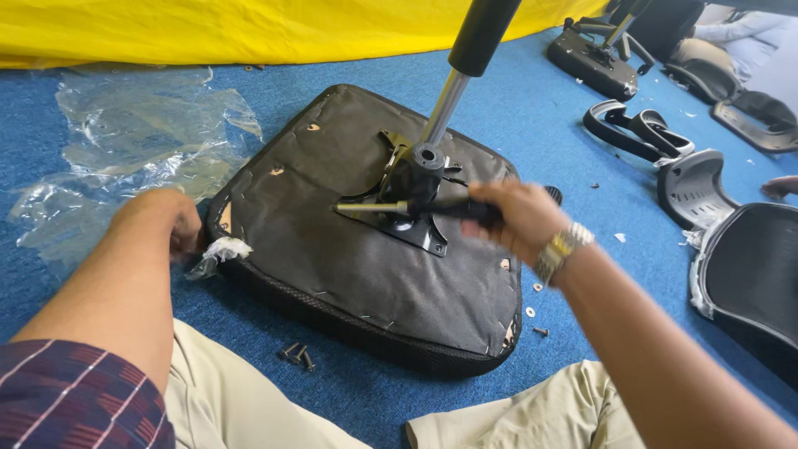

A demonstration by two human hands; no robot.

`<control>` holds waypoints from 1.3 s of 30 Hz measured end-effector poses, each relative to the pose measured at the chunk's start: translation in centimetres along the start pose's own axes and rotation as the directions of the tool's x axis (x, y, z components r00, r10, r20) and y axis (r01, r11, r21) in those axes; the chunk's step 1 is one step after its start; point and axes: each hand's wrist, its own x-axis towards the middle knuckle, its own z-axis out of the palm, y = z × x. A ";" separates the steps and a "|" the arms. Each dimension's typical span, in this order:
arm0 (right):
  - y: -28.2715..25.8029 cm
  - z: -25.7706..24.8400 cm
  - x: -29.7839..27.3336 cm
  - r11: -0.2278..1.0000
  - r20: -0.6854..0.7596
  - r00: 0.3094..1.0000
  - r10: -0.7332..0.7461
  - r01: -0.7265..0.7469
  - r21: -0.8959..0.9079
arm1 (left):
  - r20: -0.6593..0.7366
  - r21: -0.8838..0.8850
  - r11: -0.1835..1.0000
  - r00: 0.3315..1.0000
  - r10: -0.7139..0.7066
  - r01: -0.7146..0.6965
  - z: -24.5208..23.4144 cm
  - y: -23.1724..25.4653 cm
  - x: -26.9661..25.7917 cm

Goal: The person attaches a metal chair base to a black seat cushion using a screwdriver. They insert and tighten multiple screws into the mounting plate, then flip the seat over to continue securing the remaining screws.

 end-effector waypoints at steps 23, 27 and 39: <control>9.6 0.8 -2.6 0.415 0.199 0.965 -0.172 0.255 -0.873 | -0.022 0.158 0.985 0.998 -0.062 0.065 1.6 0.3 -7.9; 10.2 0.5 -1.9 0.338 0.250 0.952 -0.175 0.296 -0.893 | -0.055 0.140 0.989 0.998 -0.039 0.047 1.1 0.5 -8.1; -7.5 1.4 16.8 0.808 -0.080 0.886 -0.456 0.375 -0.454 | -0.882 -0.140 0.720 0.416 0.220 -0.679 -0.3 7.1 -11.1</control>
